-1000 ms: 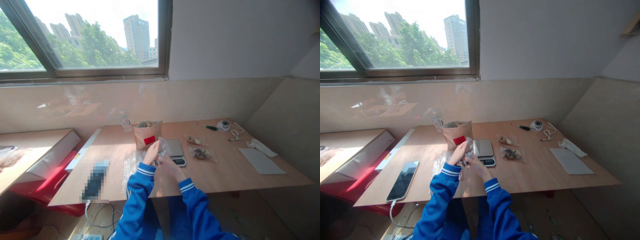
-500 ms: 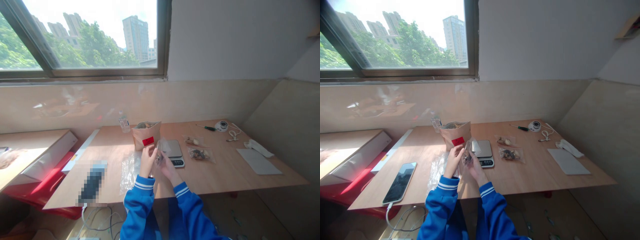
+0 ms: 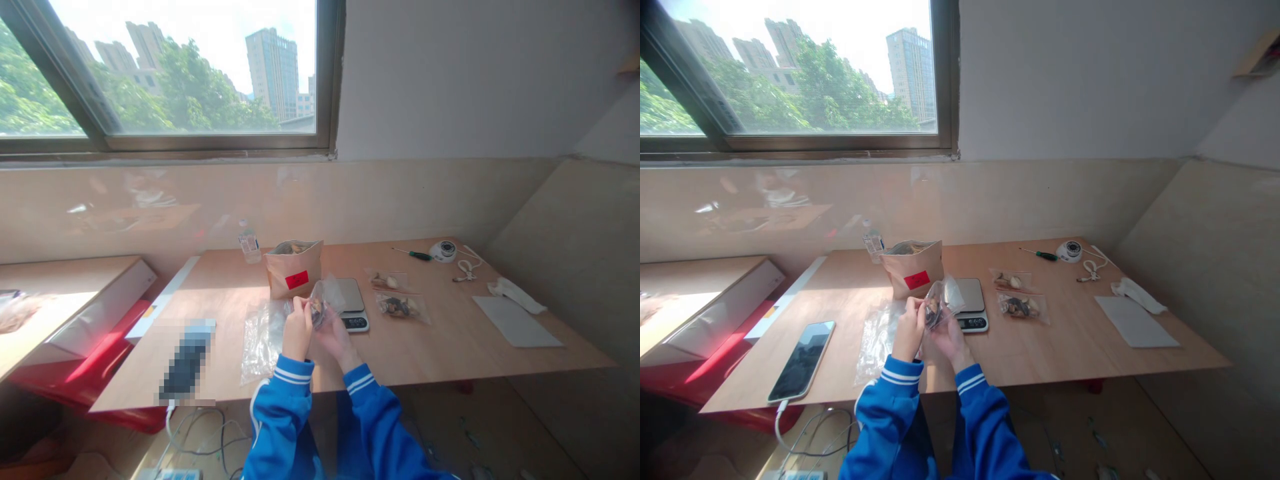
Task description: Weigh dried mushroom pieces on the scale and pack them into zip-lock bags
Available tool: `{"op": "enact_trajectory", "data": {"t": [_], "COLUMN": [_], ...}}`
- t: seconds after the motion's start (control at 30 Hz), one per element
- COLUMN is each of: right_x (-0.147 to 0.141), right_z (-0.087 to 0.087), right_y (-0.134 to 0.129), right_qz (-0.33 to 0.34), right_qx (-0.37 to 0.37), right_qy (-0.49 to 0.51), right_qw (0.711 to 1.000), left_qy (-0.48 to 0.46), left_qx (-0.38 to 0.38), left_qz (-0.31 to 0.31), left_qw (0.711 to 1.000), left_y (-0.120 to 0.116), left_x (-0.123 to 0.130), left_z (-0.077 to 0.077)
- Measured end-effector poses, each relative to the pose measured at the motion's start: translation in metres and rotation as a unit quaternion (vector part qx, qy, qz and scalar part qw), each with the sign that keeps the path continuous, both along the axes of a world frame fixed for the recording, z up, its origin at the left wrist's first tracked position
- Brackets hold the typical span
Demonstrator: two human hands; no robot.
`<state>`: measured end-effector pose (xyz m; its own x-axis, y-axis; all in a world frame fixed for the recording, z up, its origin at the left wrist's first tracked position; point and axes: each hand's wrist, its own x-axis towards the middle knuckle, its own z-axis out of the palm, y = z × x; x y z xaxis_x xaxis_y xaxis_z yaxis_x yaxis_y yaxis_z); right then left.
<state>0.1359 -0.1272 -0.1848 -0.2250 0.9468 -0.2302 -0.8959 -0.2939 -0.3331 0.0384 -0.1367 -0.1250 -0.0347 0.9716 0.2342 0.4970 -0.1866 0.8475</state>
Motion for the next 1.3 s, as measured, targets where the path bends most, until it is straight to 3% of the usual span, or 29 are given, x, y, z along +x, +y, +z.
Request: {"op": "enact_trajectory", "data": {"t": [0.23, 0.43, 0.57, 0.73, 0.87, 0.97, 1.1, 1.17, 1.23, 1.3], "right_x": [-0.001, -0.003, -0.003, -0.001, 0.012, 0.026, 0.045, 0.053, 0.06, 0.067], "right_z": [0.004, 0.005, 0.003, -0.006, -0.008, -0.006, -0.001, 0.002, 0.005, 0.007], "right_y": [-0.005, -0.009, -0.012, -0.011, -0.014, -0.019, -0.023, -0.022, -0.019, -0.014], "right_qz": [0.037, 0.017, 0.019, -0.021, -0.033, -0.045, -0.086, -0.111, -0.131, -0.141], "right_qx": [0.048, 0.032, 0.02, -0.042, -0.045, -0.038, -0.023, -0.02, -0.01, 0.004], "right_qy": [-0.002, -0.042, -0.055, -0.009, -0.012, -0.05, -0.111, -0.149, -0.189, -0.222], "right_qw": [0.998, 0.998, 0.998, 0.999, 0.998, 0.997, 0.99, 0.982, 0.973, 0.965], "left_qy": [-0.02, -0.08, -0.105, -0.187, -0.216, -0.179, -0.036, 0.023, 0.084, 0.131], "left_qx": [0.076, 0.011, -0.004, -0.021, -0.035, -0.049, 0.024, 0.089, 0.118, 0.077], "left_qz": [-0.005, 0.109, 0.122, 0.133, 0.171, 0.249, 0.401, 0.379, 0.29, 0.184], "left_qw": [0.997, 0.991, 0.987, 0.973, 0.961, 0.951, 0.915, 0.921, 0.946, 0.971], "left_y": [0.001, 0.002, 0.003, 0.006, 0.009, 0.008, 0.001, -0.001, -0.001, 0.002], "left_x": [0.002, -0.008, -0.014, -0.023, -0.046, -0.068, -0.076, -0.069, -0.058, -0.048], "left_z": [-0.006, -0.009, -0.015, -0.032, -0.052, -0.061, -0.052, -0.048, -0.052, -0.067]}}
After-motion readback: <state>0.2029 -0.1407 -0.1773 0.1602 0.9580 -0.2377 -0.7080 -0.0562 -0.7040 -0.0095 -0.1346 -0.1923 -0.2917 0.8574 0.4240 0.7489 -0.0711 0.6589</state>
